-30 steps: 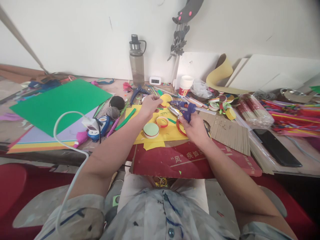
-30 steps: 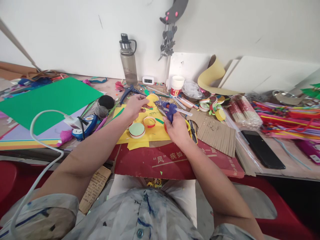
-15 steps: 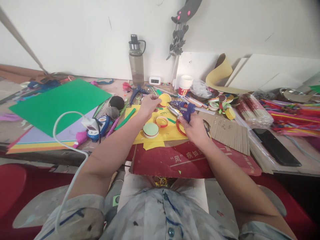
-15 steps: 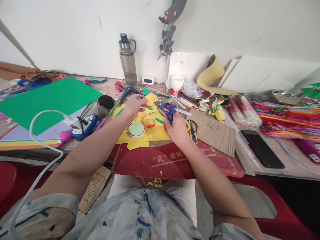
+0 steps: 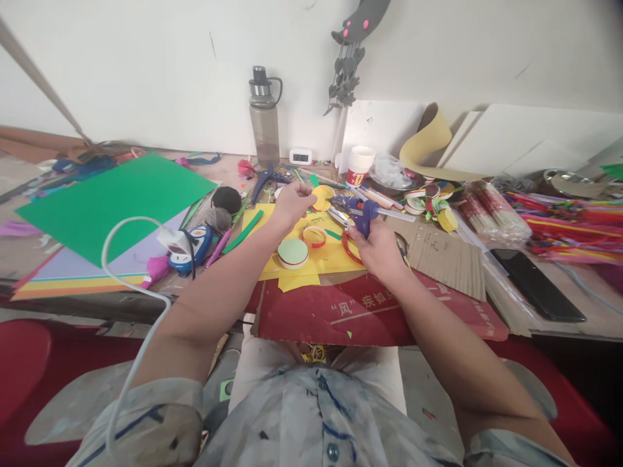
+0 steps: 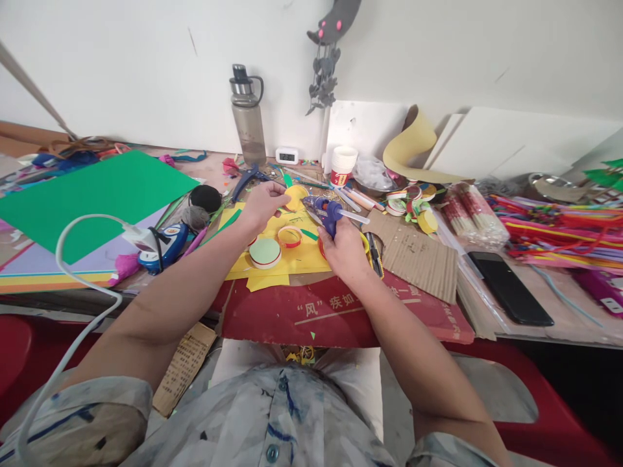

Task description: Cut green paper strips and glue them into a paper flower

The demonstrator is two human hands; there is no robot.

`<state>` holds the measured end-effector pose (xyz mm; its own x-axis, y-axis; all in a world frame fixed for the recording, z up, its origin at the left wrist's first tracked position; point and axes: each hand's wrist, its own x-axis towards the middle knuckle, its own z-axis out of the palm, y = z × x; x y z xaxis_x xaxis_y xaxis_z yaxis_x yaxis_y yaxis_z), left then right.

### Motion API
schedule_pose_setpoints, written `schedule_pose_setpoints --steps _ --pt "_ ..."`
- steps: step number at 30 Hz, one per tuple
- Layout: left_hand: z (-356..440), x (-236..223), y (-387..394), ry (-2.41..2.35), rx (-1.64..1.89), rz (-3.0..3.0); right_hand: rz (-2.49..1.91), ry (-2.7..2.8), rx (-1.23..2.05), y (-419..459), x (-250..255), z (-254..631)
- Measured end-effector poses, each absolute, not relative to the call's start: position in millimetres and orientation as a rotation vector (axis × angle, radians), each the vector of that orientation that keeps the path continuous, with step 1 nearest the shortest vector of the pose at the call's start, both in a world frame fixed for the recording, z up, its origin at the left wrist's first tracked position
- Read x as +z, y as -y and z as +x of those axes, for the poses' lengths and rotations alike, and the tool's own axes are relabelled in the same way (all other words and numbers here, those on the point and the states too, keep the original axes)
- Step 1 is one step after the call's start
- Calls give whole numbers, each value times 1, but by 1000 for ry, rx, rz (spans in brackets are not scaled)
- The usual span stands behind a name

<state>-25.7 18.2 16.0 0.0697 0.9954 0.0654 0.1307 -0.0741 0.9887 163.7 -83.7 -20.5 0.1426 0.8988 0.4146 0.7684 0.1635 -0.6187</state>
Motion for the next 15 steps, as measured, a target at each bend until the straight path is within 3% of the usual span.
schedule_pose_setpoints --steps 15 --pt "-27 12 -24 -1167 1191 1285 -1586 1620 206 82 -23 164"
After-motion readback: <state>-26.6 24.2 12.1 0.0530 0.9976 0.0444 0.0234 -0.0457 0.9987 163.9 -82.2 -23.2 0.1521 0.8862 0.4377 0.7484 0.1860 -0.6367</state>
